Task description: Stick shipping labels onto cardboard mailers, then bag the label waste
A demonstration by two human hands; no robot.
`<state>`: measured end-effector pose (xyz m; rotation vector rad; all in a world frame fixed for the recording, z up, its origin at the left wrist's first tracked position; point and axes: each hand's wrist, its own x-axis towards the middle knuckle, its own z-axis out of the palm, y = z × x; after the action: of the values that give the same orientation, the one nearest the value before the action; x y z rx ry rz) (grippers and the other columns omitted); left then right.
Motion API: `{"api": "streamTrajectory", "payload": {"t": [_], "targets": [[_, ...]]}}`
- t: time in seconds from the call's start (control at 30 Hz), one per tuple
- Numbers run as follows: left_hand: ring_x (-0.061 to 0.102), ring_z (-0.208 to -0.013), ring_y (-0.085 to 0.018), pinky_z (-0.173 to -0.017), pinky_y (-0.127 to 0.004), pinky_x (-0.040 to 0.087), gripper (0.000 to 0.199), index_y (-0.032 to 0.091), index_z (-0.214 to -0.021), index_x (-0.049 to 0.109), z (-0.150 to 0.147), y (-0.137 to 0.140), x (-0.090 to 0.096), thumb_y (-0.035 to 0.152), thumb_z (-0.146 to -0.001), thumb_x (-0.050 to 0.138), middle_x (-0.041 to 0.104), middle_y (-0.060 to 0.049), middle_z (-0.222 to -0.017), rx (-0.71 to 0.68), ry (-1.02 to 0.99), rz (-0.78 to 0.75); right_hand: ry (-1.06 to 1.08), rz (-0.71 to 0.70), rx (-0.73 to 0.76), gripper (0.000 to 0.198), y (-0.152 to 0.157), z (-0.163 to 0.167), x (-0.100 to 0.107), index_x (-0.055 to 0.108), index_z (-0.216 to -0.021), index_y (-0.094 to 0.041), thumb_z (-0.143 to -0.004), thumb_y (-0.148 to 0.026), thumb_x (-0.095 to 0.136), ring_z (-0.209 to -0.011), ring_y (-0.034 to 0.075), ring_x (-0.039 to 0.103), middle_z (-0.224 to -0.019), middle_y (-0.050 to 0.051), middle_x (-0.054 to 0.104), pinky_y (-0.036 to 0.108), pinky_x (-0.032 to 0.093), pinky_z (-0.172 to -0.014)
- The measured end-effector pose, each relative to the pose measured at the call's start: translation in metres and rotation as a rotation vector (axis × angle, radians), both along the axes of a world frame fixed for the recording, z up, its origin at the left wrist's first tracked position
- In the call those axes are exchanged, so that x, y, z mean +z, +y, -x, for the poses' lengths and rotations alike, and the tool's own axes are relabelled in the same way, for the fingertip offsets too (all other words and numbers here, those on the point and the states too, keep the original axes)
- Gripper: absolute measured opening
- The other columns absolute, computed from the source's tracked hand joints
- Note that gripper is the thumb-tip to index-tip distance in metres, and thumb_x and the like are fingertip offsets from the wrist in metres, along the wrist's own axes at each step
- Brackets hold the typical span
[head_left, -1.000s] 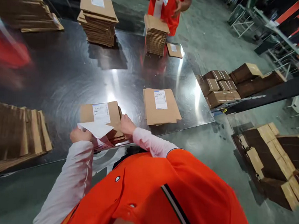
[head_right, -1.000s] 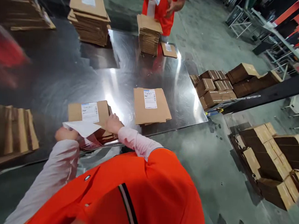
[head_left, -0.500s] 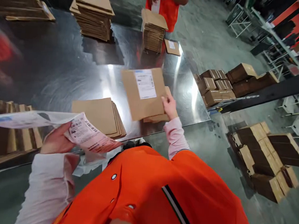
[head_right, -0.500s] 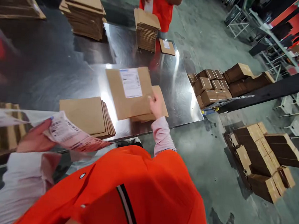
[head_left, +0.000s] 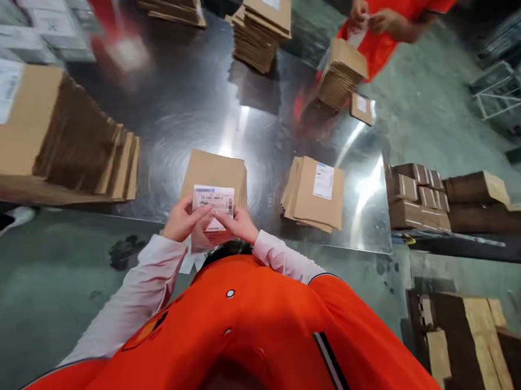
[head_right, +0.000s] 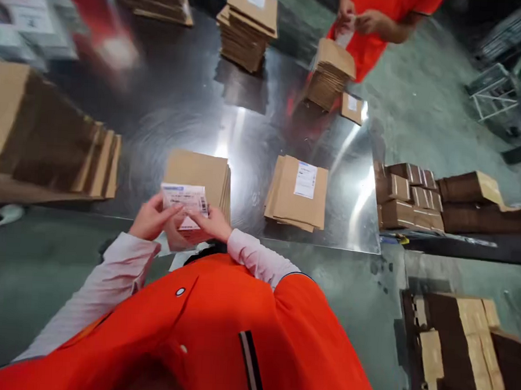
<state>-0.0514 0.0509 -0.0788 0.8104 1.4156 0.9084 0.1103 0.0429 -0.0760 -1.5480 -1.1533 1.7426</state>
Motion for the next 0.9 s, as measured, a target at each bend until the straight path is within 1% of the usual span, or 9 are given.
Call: {"api": "streamTrajectory", "payload": {"t": [0.07, 0.13, 0.27, 0.37, 0.43, 0.5, 0.6, 0.77, 0.9], "targets": [[0.066, -0.080, -0.022, -0.085, -0.037, 0.056, 0.050, 0.015, -0.082, 0.071, 0.005, -0.001, 0.000, 0.050, -0.048, 0.081, 0.075, -0.010, -0.088, 0.160, -0.057, 0.018, -0.034, 0.007, 0.061, 0.040, 0.005, 0.001, 0.005, 0.073, -0.115, -0.012, -0.080, -0.028, 0.084, -0.101, 0.021, 0.073, -0.111, 0.009, 0.077, 0.035, 0.059, -0.097], [0.062, -0.073, -0.019, -0.078, -0.032, 0.054, 0.044, 0.014, -0.075, 0.071, 0.006, -0.005, -0.001, 0.048, -0.049, 0.081, 0.073, -0.008, -0.078, 0.193, -0.059, 0.058, -0.124, -0.100, 0.075, 0.046, 0.019, 0.000, 0.014, 0.073, -0.119, -0.012, -0.077, -0.024, 0.086, -0.103, 0.020, 0.073, -0.115, 0.010, 0.077, 0.032, 0.058, -0.096], [0.055, -0.063, -0.016, -0.062, -0.027, 0.047, 0.035, 0.014, -0.065, 0.068, -0.004, -0.015, -0.007, 0.048, -0.062, 0.075, 0.066, -0.005, -0.065, 0.163, -0.010, 0.130, -0.395, -0.281, 0.263, 0.015, 0.042, 0.000, 0.027, 0.082, -0.098, -0.015, -0.086, -0.023, 0.079, -0.092, 0.021, 0.075, -0.098, 0.008, 0.080, 0.031, 0.057, -0.090], [0.051, -0.060, -0.014, -0.058, -0.026, 0.043, 0.037, 0.015, -0.059, 0.061, -0.014, -0.015, -0.019, 0.049, -0.070, 0.069, 0.060, -0.004, -0.060, 0.201, 0.008, 0.162, -0.488, -0.318, 0.310, 0.011, 0.044, 0.001, 0.024, 0.084, -0.092, -0.019, -0.090, -0.025, 0.076, -0.088, 0.021, 0.075, -0.090, 0.005, 0.080, 0.031, 0.056, -0.085], [0.055, -0.065, -0.015, -0.062, -0.026, 0.046, 0.035, 0.014, -0.070, 0.065, -0.019, -0.012, -0.031, 0.048, -0.065, 0.074, 0.065, -0.004, -0.069, 0.215, -0.075, 0.188, -0.513, -0.352, 0.289, 0.009, 0.048, 0.002, 0.017, 0.085, -0.090, -0.022, -0.089, -0.026, 0.077, -0.091, 0.021, 0.075, -0.094, 0.003, 0.080, 0.031, 0.056, -0.087], [0.061, -0.074, -0.017, -0.071, -0.028, 0.051, 0.046, 0.014, -0.086, 0.070, -0.019, -0.009, -0.044, 0.042, -0.053, 0.083, 0.071, -0.005, -0.083, 0.179, -0.181, 0.234, -0.540, -0.382, 0.258, 0.005, 0.061, 0.003, 0.006, 0.084, -0.086, -0.021, -0.087, -0.024, 0.080, -0.096, 0.020, 0.074, -0.101, 0.004, 0.079, 0.030, 0.055, -0.092], [0.067, -0.080, -0.023, -0.078, -0.035, 0.056, 0.063, 0.012, -0.094, 0.071, -0.013, -0.013, -0.062, 0.034, -0.039, 0.091, 0.075, -0.010, -0.091, 0.073, -0.291, 0.317, -0.625, -0.378, 0.189, 0.006, 0.103, 0.006, -0.012, 0.084, -0.088, -0.017, -0.085, -0.021, 0.080, -0.103, 0.017, 0.070, -0.112, 0.007, 0.075, 0.029, 0.052, -0.101], [0.072, -0.091, -0.029, -0.089, -0.041, 0.058, 0.072, 0.011, -0.100, 0.071, 0.006, -0.029, -0.083, 0.040, -0.039, 0.096, 0.077, -0.016, -0.103, 0.044, -0.376, 0.409, -0.800, -0.341, 0.128, 0.016, 0.177, 0.011, -0.047, 0.083, -0.098, -0.017, -0.088, -0.028, 0.078, -0.125, 0.020, 0.056, -0.132, 0.007, 0.065, 0.041, 0.039, -0.116], [0.073, -0.096, -0.033, -0.092, -0.045, 0.058, 0.076, 0.010, -0.101, 0.070, 0.012, -0.029, -0.093, 0.044, -0.038, 0.096, 0.077, -0.017, -0.102, 0.057, -0.327, 0.446, -0.897, -0.326, 0.129, 0.022, 0.195, 0.014, -0.068, 0.083, -0.101, -0.019, -0.094, -0.035, 0.070, -0.132, 0.021, 0.047, -0.137, 0.005, 0.060, 0.046, 0.031, -0.118]]}}
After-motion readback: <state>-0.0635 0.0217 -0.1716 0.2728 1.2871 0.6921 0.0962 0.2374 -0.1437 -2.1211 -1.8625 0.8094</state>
